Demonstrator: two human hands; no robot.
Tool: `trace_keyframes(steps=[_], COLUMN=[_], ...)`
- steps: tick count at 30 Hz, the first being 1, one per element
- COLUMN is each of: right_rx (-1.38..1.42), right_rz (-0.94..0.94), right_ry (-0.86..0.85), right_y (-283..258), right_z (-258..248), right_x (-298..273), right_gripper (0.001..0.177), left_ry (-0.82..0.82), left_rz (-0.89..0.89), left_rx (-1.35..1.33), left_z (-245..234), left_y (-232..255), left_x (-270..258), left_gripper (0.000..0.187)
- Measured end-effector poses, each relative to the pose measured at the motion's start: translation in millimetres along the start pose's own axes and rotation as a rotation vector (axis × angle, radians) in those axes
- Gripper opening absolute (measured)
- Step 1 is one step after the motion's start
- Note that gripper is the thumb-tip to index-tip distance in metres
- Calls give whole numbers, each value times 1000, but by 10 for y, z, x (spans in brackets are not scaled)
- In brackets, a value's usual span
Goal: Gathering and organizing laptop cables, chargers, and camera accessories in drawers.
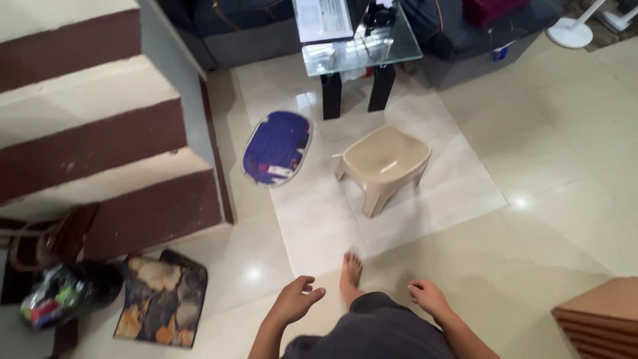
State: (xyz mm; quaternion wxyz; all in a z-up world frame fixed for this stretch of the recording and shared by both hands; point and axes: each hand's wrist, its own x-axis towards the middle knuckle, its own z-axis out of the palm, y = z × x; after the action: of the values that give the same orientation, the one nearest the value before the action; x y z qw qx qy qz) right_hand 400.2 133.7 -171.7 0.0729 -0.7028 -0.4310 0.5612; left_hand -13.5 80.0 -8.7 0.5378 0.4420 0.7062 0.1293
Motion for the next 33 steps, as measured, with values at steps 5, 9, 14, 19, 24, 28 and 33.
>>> trace_keyframes(steps=[5, 9, 14, 19, 24, 28, 33], right_rx=[-284, -389, -255, -185, 57, 181, 133], right_rz=[-98, -298, -259, -183, 68, 34, -11], right_ry=[61, 123, 89, 81, 118, 203, 215], right_y=[-1030, -1919, -3030, -3730, -4259, -5122, -5876], right_z=[-455, -635, -697, -625, -436, -591, -961], right_x=[1222, 1988, 2776, 3614, 4237, 4604, 5335], right_gripper=[36, 39, 37, 35, 35, 36, 39], left_ry=[8, 16, -48, -45, -79, -120, -232], left_rz=[-23, 26, 81, 95, 138, 195, 89], left_rx=[-42, -302, -361, -253, 75, 71, -105], left_z=[-602, -968, -1742, -2742, -3809, -4315, -4478], left_y=[685, 903, 1358, 1861, 2682, 3285, 3958], left_x=[1062, 1879, 2944, 4154, 5031, 5769, 6454], left_gripper=[69, 60, 51, 52, 60, 59, 60])
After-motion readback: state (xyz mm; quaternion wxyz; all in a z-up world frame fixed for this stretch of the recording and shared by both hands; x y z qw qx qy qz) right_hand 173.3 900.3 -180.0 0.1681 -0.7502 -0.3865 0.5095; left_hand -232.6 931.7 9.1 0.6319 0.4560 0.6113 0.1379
